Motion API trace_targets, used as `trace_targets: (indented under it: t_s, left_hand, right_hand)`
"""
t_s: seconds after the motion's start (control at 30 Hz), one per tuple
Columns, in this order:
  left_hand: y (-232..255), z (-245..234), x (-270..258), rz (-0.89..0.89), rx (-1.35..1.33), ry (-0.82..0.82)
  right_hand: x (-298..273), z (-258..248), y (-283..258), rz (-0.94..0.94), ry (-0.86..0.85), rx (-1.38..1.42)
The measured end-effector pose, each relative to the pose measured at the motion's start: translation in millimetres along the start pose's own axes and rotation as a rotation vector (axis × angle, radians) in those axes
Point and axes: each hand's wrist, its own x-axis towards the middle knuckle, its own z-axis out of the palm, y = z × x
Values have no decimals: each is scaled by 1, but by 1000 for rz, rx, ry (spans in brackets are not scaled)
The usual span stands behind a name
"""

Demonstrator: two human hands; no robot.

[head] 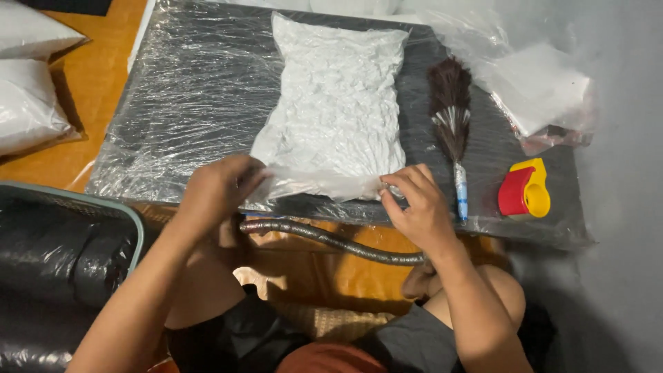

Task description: Folding a white pillow, securing it with tape to maintain its compressed shape, and inserting it into a black plastic shipping bag.

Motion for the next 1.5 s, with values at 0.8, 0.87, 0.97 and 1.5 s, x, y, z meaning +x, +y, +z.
trace_targets:
  t_s: [0.8, 0.87, 0.97, 1.5]
  left_hand:
    - [65, 46, -28, 209, 252, 30]
    - [67, 54, -29, 199, 272, 54]
    - [67, 71, -25, 234, 210, 229]
    - [78, 88, 24, 433, 291, -446]
  right_hand:
    - [-14, 8, 5, 108, -52, 1]
    - [-11, 7, 5, 106, -38, 0]
    - [-9, 6, 3, 102, -25, -13]
    - [-8, 5, -2, 94, -84, -40]
